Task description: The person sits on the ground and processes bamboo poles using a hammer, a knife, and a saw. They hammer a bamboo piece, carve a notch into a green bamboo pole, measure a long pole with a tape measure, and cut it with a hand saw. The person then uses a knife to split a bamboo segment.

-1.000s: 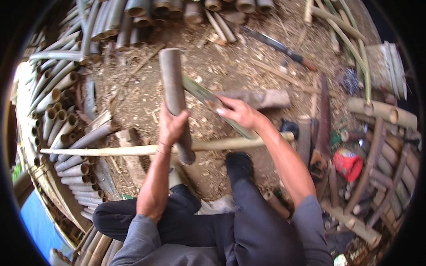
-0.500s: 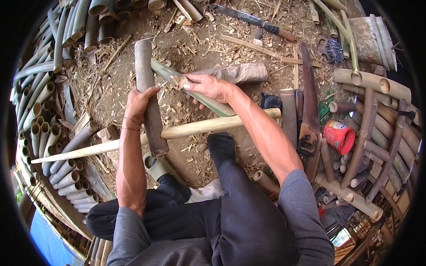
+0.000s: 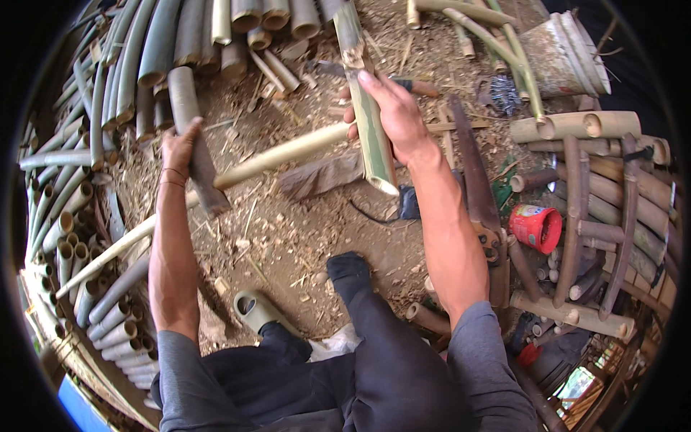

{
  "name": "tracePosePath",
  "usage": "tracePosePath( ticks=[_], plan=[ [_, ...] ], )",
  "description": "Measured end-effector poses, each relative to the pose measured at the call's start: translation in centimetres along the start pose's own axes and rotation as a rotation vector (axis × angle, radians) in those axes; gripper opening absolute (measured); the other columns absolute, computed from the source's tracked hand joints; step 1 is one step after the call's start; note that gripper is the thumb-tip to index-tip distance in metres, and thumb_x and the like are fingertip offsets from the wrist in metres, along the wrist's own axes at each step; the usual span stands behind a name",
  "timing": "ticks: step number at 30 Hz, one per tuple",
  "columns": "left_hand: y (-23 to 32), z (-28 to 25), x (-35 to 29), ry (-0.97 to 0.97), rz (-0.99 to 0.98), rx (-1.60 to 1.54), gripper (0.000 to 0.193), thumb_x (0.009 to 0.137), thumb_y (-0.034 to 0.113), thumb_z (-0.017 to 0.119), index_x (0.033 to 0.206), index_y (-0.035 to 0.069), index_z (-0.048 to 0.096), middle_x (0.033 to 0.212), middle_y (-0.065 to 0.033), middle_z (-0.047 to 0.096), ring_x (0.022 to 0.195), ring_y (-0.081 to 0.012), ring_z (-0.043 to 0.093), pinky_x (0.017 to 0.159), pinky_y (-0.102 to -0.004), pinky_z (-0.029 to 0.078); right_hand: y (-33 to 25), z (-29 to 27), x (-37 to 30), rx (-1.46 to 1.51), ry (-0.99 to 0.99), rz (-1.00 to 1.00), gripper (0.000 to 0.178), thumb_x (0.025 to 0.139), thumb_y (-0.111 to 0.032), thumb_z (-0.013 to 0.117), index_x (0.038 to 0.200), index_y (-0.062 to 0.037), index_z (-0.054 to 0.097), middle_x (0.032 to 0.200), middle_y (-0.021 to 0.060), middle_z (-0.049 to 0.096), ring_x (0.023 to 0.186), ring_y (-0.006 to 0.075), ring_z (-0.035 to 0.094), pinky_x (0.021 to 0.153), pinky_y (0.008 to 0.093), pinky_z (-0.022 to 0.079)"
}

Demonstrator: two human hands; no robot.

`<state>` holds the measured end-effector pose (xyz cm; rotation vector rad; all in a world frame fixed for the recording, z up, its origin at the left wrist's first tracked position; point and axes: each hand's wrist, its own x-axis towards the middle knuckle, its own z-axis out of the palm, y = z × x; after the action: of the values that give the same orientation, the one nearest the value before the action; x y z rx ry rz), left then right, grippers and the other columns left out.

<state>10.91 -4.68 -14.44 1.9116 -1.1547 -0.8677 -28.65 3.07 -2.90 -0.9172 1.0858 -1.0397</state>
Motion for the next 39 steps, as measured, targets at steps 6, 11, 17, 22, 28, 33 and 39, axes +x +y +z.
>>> tracePosePath(
  ticks=[6, 11, 17, 22, 28, 33, 39],
  plan=[
    [12.4, 0.8, -7.0, -0.345, 1.082, 0.193, 0.081, 0.068, -0.007, 0.070, 0.143, 0.006, 0.043, 0.136, -0.0175, 0.052, 0.127, -0.0335, 0.050, 0.111, -0.0422, 0.040, 5.1, 0.2, -6.4, 0.195, -0.278, 0.387, 0.048, 0.099, -0.033, 0.054, 0.130, 0.0014, 0.041, 0.095, 0.0167, 0.065, 0.067, 0.0218, 0.068, 0.058, 0.0346, 0.062],
    [10.7, 2.2, -24.0, -1.059, 1.059, 0.498, 0.090, 0.077, 0.034, 0.078, 0.148, 0.003, 0.033, 0.123, -0.0202, 0.056, 0.114, -0.0365, 0.058, 0.102, -0.0458, 0.048, 10.2, 3.4, -10.8, 0.263, -0.595, 0.760, 0.042, 0.101, -0.027, 0.050, 0.129, 0.0043, 0.049, 0.104, 0.0233, 0.067, 0.072, 0.0269, 0.072, 0.054, 0.0326, 0.063],
    [1.7, -0.6, -23.6, -0.904, 0.552, 0.383, 0.073, 0.091, 0.048, 0.065, 0.143, 0.004, 0.040, 0.110, -0.0222, 0.060, 0.093, -0.0368, 0.065, 0.080, -0.0426, 0.054, 11.4, -1.4, -5.5, -1.251, -0.219, 0.190, 0.063, 0.090, -0.036, 0.066, 0.139, -0.0017, 0.046, 0.126, 0.0198, 0.061, 0.117, 0.0311, 0.060, 0.100, 0.0471, 0.050],
    [0.5, 2.2, -24.7, -0.778, 0.467, 0.479, 0.050, 0.091, 0.032, 0.067, 0.133, 0.011, 0.053, 0.114, -0.0151, 0.059, 0.100, -0.0357, 0.061, 0.085, -0.0445, 0.049, 15.9, -7.4, -4.2, -1.680, -0.070, -0.307, 0.085, 0.064, -0.035, 0.088, 0.137, -0.0119, 0.049, 0.129, 0.0143, 0.050, 0.123, 0.0316, 0.046, 0.111, 0.0477, 0.032],
    [-2.9, 4.7, -25.8, -0.484, 0.550, 0.462, 0.051, 0.085, 0.026, 0.071, 0.132, 0.015, 0.055, 0.120, -0.0103, 0.059, 0.110, -0.0301, 0.055, 0.096, -0.0430, 0.039, 17.8, -3.1, -11.8, -1.573, 0.078, 0.068, 0.083, 0.060, -0.053, 0.086, 0.120, -0.0050, 0.054, 0.107, 0.0130, 0.047, 0.102, 0.0272, 0.048, 0.083, 0.0420, 0.043],
    [-3.7, 8.0, -28.3, -0.485, 0.600, 0.585, 0.053, 0.080, 0.026, 0.074, 0.130, 0.017, 0.055, 0.116, -0.0075, 0.059, 0.111, -0.0280, 0.055, 0.101, -0.0467, 0.036, 19.8, 1.3, -18.2, -1.344, 0.339, 0.397, 0.089, 0.068, -0.050, 0.083, 0.129, 0.0032, 0.046, 0.119, 0.0197, 0.047, 0.113, 0.0382, 0.048, 0.093, 0.0510, 0.041],
    [-4.8, 8.6, -28.6, -0.434, 0.430, 0.813, 0.090, 0.067, 0.027, 0.080, 0.144, 0.009, 0.036, 0.142, -0.0165, 0.039, 0.139, -0.0358, 0.032, 0.115, -0.0525, 0.024, 20.5, 0.1, -21.3, -1.235, 0.304, 0.276, 0.091, 0.074, -0.038, 0.080, 0.142, 0.0027, 0.036, 0.129, 0.0222, 0.045, 0.119, 0.0416, 0.045, 0.102, 0.0481, 0.040]
  ],
)
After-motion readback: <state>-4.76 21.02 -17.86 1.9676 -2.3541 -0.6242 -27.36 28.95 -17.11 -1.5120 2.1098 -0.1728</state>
